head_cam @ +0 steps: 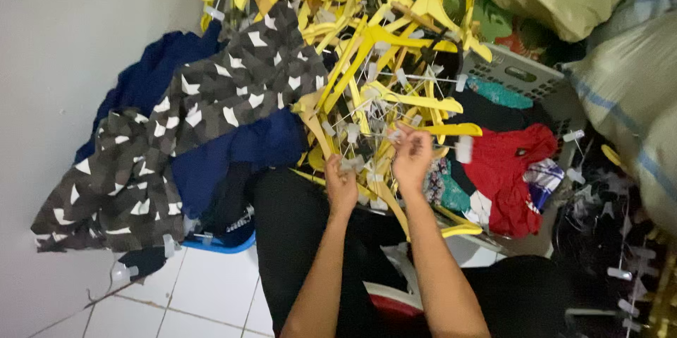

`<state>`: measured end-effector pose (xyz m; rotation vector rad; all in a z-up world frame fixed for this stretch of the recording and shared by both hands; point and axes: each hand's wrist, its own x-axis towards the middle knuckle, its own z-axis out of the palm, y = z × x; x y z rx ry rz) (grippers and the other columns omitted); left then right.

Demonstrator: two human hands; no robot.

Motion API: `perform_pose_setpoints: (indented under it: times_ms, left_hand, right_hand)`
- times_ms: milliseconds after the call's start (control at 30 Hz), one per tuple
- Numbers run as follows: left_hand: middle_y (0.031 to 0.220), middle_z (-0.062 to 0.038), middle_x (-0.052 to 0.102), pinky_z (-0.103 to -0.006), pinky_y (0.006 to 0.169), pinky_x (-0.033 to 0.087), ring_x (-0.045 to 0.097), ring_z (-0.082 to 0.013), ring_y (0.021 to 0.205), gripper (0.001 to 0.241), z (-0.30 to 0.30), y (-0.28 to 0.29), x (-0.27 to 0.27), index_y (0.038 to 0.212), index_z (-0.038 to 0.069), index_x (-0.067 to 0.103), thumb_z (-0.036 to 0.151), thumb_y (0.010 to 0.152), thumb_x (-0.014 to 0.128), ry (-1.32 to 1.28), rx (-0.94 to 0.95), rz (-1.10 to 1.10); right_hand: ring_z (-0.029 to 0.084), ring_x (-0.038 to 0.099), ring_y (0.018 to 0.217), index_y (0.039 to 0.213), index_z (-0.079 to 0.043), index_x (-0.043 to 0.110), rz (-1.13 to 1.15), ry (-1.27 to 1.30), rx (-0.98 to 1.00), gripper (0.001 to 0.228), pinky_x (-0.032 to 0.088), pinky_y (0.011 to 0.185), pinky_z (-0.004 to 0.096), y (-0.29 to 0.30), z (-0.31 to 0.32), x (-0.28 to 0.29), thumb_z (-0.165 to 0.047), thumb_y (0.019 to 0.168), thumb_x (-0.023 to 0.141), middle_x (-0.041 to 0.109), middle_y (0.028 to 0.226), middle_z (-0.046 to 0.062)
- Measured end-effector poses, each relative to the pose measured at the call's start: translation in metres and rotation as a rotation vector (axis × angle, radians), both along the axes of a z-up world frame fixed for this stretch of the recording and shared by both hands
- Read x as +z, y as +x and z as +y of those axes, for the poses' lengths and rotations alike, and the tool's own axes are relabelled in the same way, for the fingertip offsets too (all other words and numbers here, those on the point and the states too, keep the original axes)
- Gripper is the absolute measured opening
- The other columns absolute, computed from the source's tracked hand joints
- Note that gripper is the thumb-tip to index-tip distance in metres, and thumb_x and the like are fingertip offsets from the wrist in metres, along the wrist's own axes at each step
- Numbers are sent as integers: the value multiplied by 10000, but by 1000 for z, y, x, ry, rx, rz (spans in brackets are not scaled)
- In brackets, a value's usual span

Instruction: The person sits on the floor and repeatedly picks up garments, attaches them to wire hangers using plastic clips, and places the hung items into a blue basket. The person handles black, blue, patterned, and red garments one at a time.

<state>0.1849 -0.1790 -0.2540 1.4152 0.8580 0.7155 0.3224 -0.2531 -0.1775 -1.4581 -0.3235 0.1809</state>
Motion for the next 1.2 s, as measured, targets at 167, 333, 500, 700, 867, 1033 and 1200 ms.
perform_pose_setpoints:
  times_ms: [167,333,500,700,867,1033,1200]
  left_hand:
    - [1443,-160,538,-351,885,543,690,-249,1022,455,7,-3,27,1416,61,460,170,974,480,-317,-71,-188]
    - [1307,-146,624,-420,795,615,718,-232,1067,643,12,-12,85,1400,90,469,569,993,337,-849,-606,-487]
    - [1063,-131,781,-332,660,554,724,-217,820,449,-8,-10,112,1333,49,507,389,1054,417,-666,-878,-67]
    - [1104,-125,771,-272,664,491,686,-128,829,324,-37,10,111,1275,7,542,269,1096,479,-317,-859,29]
    - [916,-126,764,-269,655,521,690,-150,721,331,-70,37,102,1187,31,482,334,1126,362,-296,-735,-39]
    - [732,-64,516,-322,581,495,533,-157,595,344,-120,66,87,1169,10,473,334,1140,362,-338,-634,-198]
    - [743,-85,520,-335,624,501,542,-173,643,387,-145,98,77,1158,-1,484,361,1116,356,-394,-551,-177]
  right_hand:
    - [252,696,906,1228,-123,417,255,425,19,257,625,773,398,6,-37,42,0,1066,574,653,1164,170]
    - [288,722,854,1284,-157,410,418,425,59,321,636,697,422,-13,-79,45,-83,1024,585,640,1161,139]
    - [302,736,893,1266,-132,423,414,420,-26,262,646,710,440,-14,-112,32,-130,1044,561,656,1147,137]
    - [331,731,876,1246,-85,468,476,293,-16,197,634,716,425,5,-153,13,-132,1075,553,671,1075,148]
    - [329,742,953,1301,-118,453,497,167,-11,289,637,720,410,15,-170,22,-107,1026,540,624,1279,149]
    - [291,598,1179,1507,-320,292,442,70,-127,700,596,821,447,33,-191,35,-77,920,585,290,1588,52]
    - [307,582,1219,1526,-335,272,605,392,-608,662,552,840,515,61,-231,-26,-244,955,595,414,1519,102]
